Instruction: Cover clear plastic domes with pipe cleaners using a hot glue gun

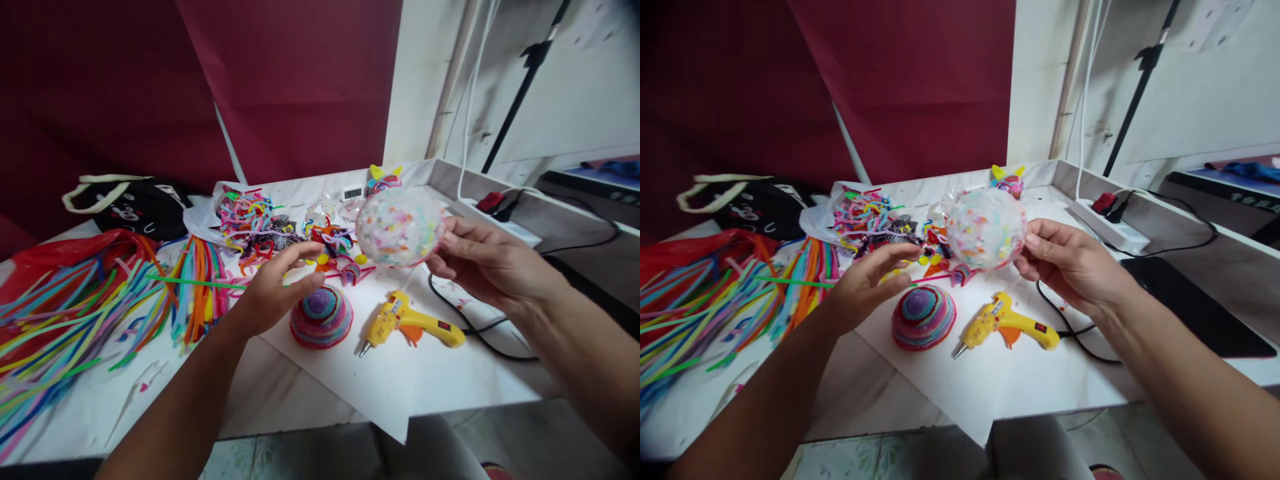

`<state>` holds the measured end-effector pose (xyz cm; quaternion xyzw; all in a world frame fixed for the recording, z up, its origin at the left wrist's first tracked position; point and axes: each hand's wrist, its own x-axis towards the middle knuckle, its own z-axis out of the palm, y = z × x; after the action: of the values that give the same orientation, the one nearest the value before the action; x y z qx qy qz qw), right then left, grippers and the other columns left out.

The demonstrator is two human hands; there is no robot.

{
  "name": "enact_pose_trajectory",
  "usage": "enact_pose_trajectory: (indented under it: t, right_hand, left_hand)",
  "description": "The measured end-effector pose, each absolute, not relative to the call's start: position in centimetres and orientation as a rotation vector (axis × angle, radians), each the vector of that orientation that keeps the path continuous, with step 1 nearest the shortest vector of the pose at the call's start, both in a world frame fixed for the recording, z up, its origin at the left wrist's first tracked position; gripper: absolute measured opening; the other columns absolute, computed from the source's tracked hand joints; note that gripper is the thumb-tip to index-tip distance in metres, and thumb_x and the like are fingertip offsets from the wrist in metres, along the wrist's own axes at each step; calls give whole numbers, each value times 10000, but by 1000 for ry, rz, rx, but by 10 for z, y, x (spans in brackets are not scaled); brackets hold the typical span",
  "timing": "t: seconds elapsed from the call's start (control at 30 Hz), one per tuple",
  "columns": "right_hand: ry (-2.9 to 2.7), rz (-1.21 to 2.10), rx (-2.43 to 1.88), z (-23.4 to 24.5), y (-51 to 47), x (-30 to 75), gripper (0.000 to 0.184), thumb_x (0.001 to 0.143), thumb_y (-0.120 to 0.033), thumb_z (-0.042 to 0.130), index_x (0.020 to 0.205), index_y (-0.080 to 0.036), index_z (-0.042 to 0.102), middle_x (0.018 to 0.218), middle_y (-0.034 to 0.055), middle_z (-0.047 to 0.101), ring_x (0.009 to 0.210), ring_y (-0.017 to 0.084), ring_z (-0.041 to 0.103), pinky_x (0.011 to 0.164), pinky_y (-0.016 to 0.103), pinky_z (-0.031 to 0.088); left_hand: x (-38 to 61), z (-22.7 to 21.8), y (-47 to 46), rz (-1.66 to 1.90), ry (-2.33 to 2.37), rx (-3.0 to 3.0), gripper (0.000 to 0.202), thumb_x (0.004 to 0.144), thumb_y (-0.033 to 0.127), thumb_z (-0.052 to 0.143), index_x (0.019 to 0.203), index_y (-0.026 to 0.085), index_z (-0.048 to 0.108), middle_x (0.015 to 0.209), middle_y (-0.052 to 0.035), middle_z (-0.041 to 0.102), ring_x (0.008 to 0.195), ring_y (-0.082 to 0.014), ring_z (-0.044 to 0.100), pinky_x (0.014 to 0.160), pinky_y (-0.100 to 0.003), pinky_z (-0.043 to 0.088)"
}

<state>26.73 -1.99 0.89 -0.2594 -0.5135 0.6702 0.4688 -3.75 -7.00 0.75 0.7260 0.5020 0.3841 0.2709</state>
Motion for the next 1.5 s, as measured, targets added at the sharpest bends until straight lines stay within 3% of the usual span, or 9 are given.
enact_pose_trajectory:
  t: [0.17,0.33,0.53,0.87,1.07,1.17,1.3,1.5]
  right_hand:
    - [-1237,1590,-746,-5,-19,289,121,788,-249,753,751,-178,663,638,13,576,520,90,498,489,210,375]
    - [-1211,1595,-785,-15,-17,291,111,783,-264,758,746,-205,671,619,18,564,520,117,485,480,253,357]
    - [-1197,1640,-760,-22,-15,292,124,795,-278,756,747,-205,668,631,12,561,538,118,495,500,255,353]
    - [-1148,1654,-727,-26,-14,297,142,768,-287,784,752,-204,669,633,3,555,536,112,479,500,261,311]
    - [-1186,1606,-714,-21,-15,299,163,783,-312,768,746,-203,653,602,1,537,522,114,443,491,272,283]
    - [-1171,1573,-714,-18,-15,300,194,754,-325,796,740,-201,647,601,-8,532,516,106,437,501,273,286]
    - [-1155,1566,-676,-17,-15,301,193,761,-314,793,785,-199,640,608,-13,540,526,105,437,507,266,282]
    - [-1136,1560,-622,-15,-16,302,206,778,-302,779,773,-187,608,603,-20,528,536,97,433,514,250,275]
  left_hand:
    - [-40,-4,-91,557,1567,2290,772,753,619,685,1382,213,495,1461,-141,494,1361,-351,427,1146,-503,327]
    - [-33,-21,-100,444,1595,2354,928,622,582,797,1400,201,463,1444,-177,492,1309,-388,463,1105,-557,359]
    - [-26,-23,-99,474,1622,2287,869,614,381,814,1394,209,469,1436,-168,498,1273,-390,500,1064,-539,420]
    - [-74,-18,-113,361,1926,2239,938,669,486,760,1459,206,338,1496,-173,428,1355,-374,437,1104,-521,385]
    - [-91,-22,-121,276,1943,2206,917,673,512,764,1457,237,373,1506,-153,427,1363,-384,429,1108,-514,379]
    - [-73,-13,-120,420,1907,2332,777,747,554,705,1413,250,445,1509,-131,424,1388,-361,395,1117,-482,367]
    - [-23,4,-110,585,1629,2511,387,913,463,532,1212,231,610,1229,-107,645,1155,-278,592,996,-404,448]
    - [41,6,-79,222,1448,2671,368,923,440,497,1068,149,670,1003,-127,692,944,-287,624,832,-422,462]
